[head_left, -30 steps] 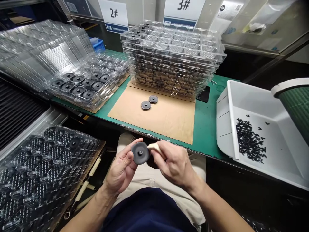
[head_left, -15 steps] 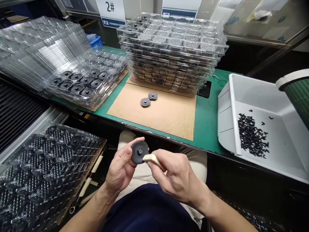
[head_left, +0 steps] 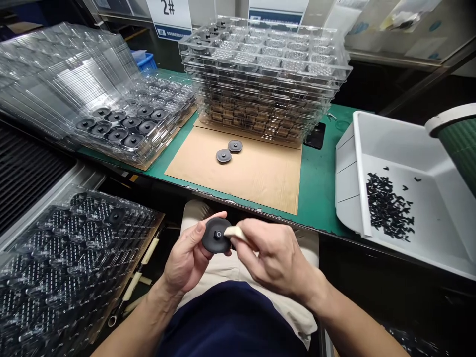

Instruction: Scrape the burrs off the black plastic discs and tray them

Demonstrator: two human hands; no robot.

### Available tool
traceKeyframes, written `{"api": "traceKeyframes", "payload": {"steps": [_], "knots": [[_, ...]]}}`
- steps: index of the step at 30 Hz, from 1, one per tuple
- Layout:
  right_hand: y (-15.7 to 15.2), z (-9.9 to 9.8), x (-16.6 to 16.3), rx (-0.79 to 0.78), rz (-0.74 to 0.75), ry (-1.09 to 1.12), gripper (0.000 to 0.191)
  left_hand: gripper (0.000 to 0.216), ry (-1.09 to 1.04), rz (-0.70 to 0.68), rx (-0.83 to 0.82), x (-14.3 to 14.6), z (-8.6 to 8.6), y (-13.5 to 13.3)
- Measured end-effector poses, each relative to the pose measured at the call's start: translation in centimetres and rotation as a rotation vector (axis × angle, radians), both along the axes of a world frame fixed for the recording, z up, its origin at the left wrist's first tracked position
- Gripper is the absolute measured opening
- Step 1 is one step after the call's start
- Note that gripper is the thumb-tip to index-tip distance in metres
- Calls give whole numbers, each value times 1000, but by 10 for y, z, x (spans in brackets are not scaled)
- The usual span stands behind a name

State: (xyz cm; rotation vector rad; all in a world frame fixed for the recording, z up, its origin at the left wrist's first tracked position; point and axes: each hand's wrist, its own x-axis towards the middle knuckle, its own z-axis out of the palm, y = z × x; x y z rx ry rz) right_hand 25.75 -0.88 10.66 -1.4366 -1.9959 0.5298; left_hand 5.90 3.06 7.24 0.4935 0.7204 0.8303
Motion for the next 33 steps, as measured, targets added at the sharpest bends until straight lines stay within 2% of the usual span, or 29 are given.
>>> {"api": "traceKeyframes", "payload": {"steps": [2, 5, 7, 10, 12, 14, 17, 19, 23, 27, 29, 31, 33], "knots": [[1, 2, 1, -15, 43, -30, 21, 40, -8, -15, -6, 0, 0, 0], [2, 2, -1, 43, -17, -63, 20, 41, -14, -51, 11, 2, 1, -2], [-1, 1, -5, 65, -59, -41, 22, 39, 10, 29, 37, 6, 2, -4], [-7, -1, -14, 50, -32, 52, 27, 40, 60, 181, 72, 10, 3, -5], [-9, -2, -16, 46, -3, 98, 26, 42, 66, 197, 87, 11, 3, -6], [-4, -2, -13, 76, -19, 87, 25, 43, 46, 134, 94, 9, 3, -5], [6, 1, -5, 146, -40, -10, 22, 44, 21, -34, 103, 7, 1, -6], [11, 3, -1, 180, 0, -81, 20, 44, 21, -64, 104, 7, 1, -7], [11, 3, 0, 165, -8, -132, 22, 39, 42, 98, 79, 8, 2, -8], [9, 2, -5, 209, -18, -145, 17, 41, 28, 13, 83, 10, 2, -9], [8, 2, -7, 212, -39, -119, 17, 40, 28, 68, 100, 11, 2, -9], [6, 1, -8, 162, -58, -79, 23, 38, 46, 169, 102, 12, 1, -8], [6, 0, -7, 104, -52, -58, 28, 37, 63, 207, 93, 12, 0, -8]]}}
